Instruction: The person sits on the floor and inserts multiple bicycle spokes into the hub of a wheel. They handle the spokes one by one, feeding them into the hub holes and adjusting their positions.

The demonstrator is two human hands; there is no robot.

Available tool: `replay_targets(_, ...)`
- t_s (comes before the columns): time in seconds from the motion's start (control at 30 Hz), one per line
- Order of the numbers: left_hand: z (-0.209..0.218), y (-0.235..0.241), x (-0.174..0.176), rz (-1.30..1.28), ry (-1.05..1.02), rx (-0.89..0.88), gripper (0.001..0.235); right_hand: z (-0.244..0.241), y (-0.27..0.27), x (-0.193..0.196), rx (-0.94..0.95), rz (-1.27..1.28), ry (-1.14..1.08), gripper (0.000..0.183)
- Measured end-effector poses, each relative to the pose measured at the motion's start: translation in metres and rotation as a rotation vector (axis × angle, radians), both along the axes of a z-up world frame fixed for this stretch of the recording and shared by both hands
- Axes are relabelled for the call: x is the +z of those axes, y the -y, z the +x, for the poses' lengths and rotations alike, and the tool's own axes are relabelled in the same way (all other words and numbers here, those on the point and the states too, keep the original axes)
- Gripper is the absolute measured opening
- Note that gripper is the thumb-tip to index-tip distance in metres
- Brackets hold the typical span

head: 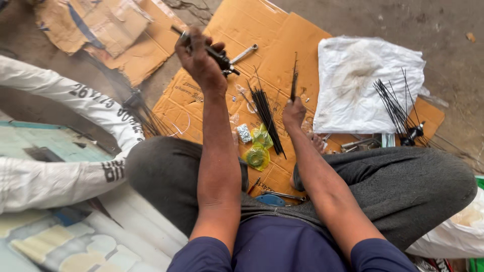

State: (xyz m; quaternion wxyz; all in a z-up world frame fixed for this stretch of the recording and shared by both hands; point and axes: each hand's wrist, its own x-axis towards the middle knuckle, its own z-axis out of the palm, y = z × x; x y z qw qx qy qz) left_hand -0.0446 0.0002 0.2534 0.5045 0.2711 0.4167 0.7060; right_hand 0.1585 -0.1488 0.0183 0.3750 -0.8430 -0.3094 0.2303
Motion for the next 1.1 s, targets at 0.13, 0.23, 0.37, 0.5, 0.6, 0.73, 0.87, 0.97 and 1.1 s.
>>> replay_targets(0.13,0.006,0.001,0.059,0.188,-0.13,-0.233,0.036,0.026,-0.033,0.051,0.167,0.3,0.207,0.023)
replay_targets(0.23,0.022,0.005,0.089,0.338,-0.325,-0.449,0.024,0.059,-0.081,0.133,0.108,-0.016,-0.532,0.016)
replay_targets(0.37,0.042,0.012,0.123,0.57,-0.475,-0.59,0.026,0.094,-0.107,0.267,0.306,0.705,-0.33,0.02)
replay_targets(0.5,0.05,0.033,0.124,0.425,-0.358,-0.594,0.025,0.087,-0.07,0.354,0.541,0.489,-0.448,0.009)
replay_targets(0.6,0.051,0.044,0.121,0.318,-0.117,-0.632,0.023,0.059,-0.051,0.367,0.64,0.467,-0.379,0.007)
replay_targets(0.73,0.041,0.068,0.123,0.291,-0.223,-0.633,0.019,0.029,-0.044,0.371,0.468,0.303,-0.44,0.016)
replay_targets(0.87,0.024,0.068,0.132,0.27,-0.324,-0.569,0.023,0.029,-0.055,0.38,0.489,0.498,-0.433,0.017)
replay_targets(0.97,0.012,0.072,0.116,0.143,-0.343,-0.505,0.024,0.039,-0.049,0.364,0.621,0.683,-0.405,0.018)
replay_targets(1.1,0.005,0.056,0.105,0.193,-0.352,-0.452,0.027,0.022,-0.06,0.364,0.724,0.375,-0.088,0.017)
